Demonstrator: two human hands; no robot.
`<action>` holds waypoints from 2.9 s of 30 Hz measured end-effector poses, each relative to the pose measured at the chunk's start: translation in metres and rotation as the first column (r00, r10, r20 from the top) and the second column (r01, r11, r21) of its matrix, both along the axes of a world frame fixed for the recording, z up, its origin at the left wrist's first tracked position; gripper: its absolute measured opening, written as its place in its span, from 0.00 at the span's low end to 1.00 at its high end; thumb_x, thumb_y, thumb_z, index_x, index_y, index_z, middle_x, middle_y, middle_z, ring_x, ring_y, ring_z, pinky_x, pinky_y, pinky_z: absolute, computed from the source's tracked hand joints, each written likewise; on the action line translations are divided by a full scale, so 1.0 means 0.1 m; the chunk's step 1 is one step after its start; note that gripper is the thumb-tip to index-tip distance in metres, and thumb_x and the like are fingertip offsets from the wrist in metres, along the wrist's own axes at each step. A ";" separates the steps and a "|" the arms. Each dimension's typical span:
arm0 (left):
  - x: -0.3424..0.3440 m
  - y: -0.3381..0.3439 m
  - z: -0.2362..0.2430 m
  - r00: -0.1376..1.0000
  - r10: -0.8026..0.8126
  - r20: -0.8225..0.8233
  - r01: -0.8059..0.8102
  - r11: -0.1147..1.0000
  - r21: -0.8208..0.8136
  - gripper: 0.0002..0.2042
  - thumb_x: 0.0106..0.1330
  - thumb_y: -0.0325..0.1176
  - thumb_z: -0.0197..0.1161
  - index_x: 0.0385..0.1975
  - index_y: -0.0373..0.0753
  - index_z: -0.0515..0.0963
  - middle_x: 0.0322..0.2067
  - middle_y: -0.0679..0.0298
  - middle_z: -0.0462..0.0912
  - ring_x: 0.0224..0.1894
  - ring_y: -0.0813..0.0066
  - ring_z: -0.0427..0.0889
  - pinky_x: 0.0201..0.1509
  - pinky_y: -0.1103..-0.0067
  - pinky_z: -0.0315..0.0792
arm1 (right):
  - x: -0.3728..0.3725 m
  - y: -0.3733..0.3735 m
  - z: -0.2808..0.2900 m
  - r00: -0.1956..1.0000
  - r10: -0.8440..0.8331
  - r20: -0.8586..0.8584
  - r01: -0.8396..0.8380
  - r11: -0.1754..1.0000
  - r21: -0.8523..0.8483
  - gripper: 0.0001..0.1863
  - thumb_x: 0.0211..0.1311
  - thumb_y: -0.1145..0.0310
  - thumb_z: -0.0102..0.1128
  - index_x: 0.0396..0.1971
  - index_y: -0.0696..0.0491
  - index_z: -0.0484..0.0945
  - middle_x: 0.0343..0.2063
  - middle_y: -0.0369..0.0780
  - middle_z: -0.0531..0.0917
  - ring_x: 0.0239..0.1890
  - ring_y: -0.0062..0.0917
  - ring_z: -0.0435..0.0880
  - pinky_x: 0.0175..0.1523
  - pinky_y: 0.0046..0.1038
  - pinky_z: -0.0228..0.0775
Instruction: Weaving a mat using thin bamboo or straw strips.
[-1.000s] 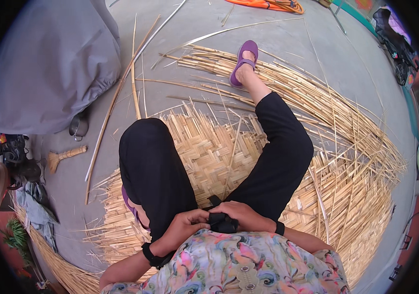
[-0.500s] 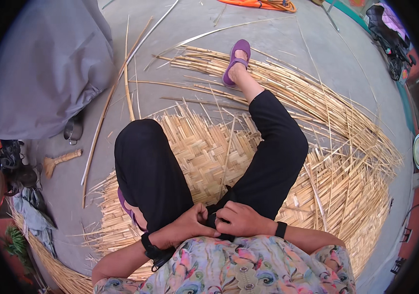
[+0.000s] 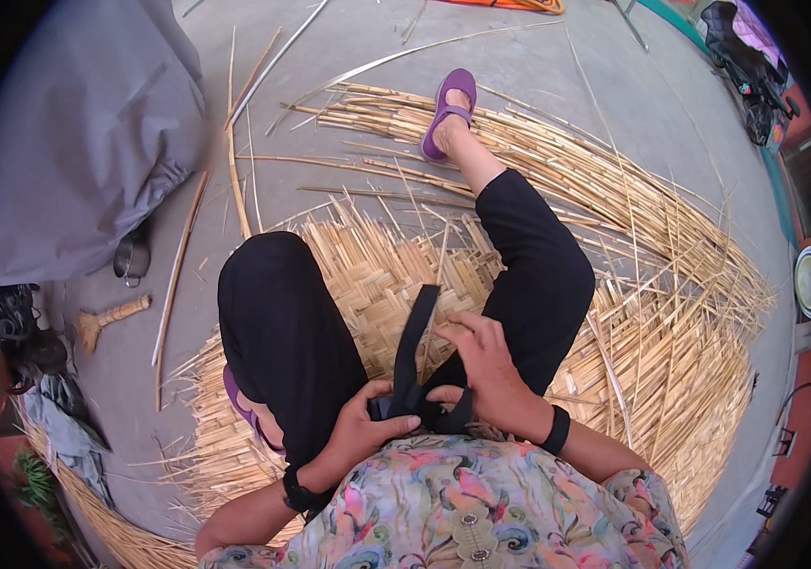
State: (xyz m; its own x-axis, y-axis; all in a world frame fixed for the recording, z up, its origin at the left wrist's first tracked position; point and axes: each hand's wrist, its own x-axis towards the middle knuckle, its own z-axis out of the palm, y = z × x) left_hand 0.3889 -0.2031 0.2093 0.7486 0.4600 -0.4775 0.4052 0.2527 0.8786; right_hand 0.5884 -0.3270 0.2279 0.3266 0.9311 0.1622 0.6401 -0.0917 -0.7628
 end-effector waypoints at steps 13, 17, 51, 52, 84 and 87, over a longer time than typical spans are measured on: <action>0.05 0.15 0.15 0.999 0.007 -0.046 -0.028 0.873 -0.487 0.19 0.63 0.28 0.71 0.53 0.37 0.75 0.44 0.66 0.79 0.41 0.83 0.79 0.48 0.84 0.74 | -0.24 -0.34 -0.46 0.811 -0.099 -0.576 0.060 0.994 -0.087 0.06 0.71 0.71 0.59 0.37 0.58 0.74 0.29 0.37 0.81 0.29 0.16 0.79 0.35 0.22 0.72; 0.05 0.19 0.17 0.997 -0.072 0.007 0.066 0.864 -0.500 0.22 0.64 0.29 0.70 0.58 0.37 0.74 0.45 0.68 0.79 0.43 0.84 0.78 0.51 0.83 0.73 | -0.04 -0.20 -0.38 0.502 -0.393 -0.771 0.432 0.886 -0.170 0.03 0.74 0.73 0.50 0.38 0.54 0.70 0.25 0.34 0.75 0.28 0.18 0.80 0.31 0.23 0.74; -0.10 0.43 0.27 0.930 -0.219 0.296 0.258 0.961 -0.101 0.13 0.58 0.23 0.72 0.43 0.39 0.81 0.53 0.61 0.75 0.57 0.70 0.74 0.63 0.74 0.65 | -0.08 1.56 0.15 -0.103 0.080 -0.991 0.391 0.920 0.034 0.03 0.75 0.67 0.47 0.38 0.47 0.68 0.23 0.32 0.69 0.14 0.12 0.61 0.16 0.17 0.50; -0.12 0.44 0.28 0.929 -0.216 0.302 0.249 0.965 -0.076 0.13 0.58 0.22 0.72 0.41 0.38 0.80 0.50 0.62 0.76 0.55 0.71 0.74 0.62 0.75 0.65 | -0.14 1.64 0.18 -0.114 0.075 -0.991 0.333 0.942 0.033 0.02 0.74 0.68 0.46 0.38 0.47 0.68 0.22 0.32 0.68 0.14 0.12 0.61 0.16 0.17 0.50; 0.09 0.17 0.24 0.984 -0.073 0.163 0.035 0.974 0.223 0.04 0.68 0.23 0.58 0.38 0.32 0.79 0.34 0.63 0.84 0.36 0.76 0.80 0.42 0.77 0.73 | -0.05 1.36 0.76 0.689 0.628 -0.362 -0.585 0.776 0.235 0.10 0.70 0.60 0.58 0.35 0.51 0.73 0.26 0.37 0.75 0.30 0.30 0.79 0.35 0.31 0.69; 0.33 0.15 0.25 0.895 -0.363 0.261 0.340 0.932 0.129 0.08 0.67 0.23 0.58 0.44 0.32 0.80 0.36 0.63 0.84 0.39 0.75 0.80 0.45 0.76 0.74 | 0.02 1.31 0.74 0.857 0.508 -0.089 -0.476 0.845 0.245 0.10 0.69 0.60 0.58 0.35 0.51 0.74 0.27 0.39 0.76 0.33 0.38 0.79 0.37 0.33 0.69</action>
State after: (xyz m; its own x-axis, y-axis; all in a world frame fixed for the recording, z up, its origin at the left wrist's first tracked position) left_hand 0.4218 -0.1883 0.2343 0.9645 0.1699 -0.2021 0.1938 0.0646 0.9789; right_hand 0.5903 -0.1958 0.3019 -0.1307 0.9253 0.3559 0.4399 0.3758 -0.8156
